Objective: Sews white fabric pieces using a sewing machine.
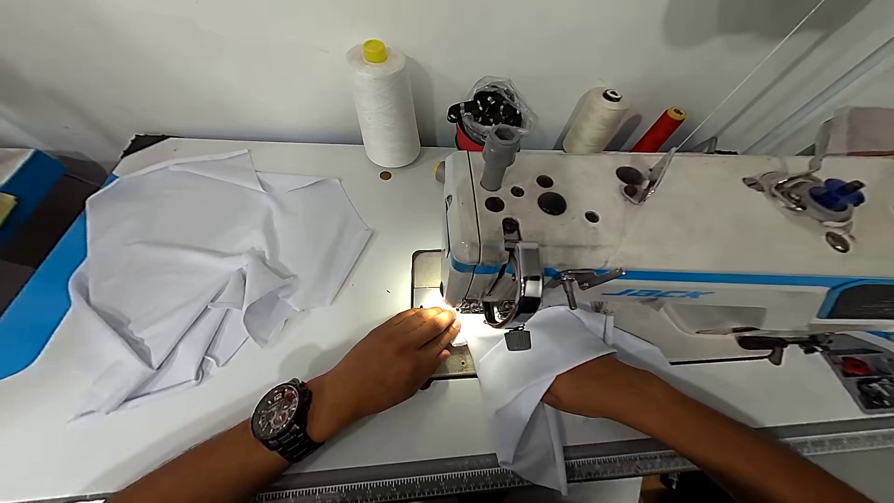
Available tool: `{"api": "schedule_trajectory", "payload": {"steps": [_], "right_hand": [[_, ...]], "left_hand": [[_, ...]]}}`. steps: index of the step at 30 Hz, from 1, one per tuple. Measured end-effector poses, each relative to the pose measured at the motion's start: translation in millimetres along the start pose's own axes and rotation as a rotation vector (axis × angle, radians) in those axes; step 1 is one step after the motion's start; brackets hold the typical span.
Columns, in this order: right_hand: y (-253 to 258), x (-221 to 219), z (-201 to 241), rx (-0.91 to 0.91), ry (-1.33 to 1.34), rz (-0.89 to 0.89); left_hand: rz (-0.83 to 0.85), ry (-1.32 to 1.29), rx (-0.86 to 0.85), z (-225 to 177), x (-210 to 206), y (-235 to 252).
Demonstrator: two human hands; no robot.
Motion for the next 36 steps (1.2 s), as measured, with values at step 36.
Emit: {"api": "schedule_trajectory", "payload": {"steps": [36], "right_hand": [[18,2,-27,0.067,-0.008,-0.026]], "left_hand": [[-0.022,0.082,0.109,17,1,8]]}}
Point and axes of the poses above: each hand's wrist, its own y-axis towards the middle knuckle, its own x-axis out of the back of the hand, z = x × y, the point moved 6 cm from there along y, towards the middle knuckle, and after that the axes turned 4 degrees about -x, right-handed, at the moved point
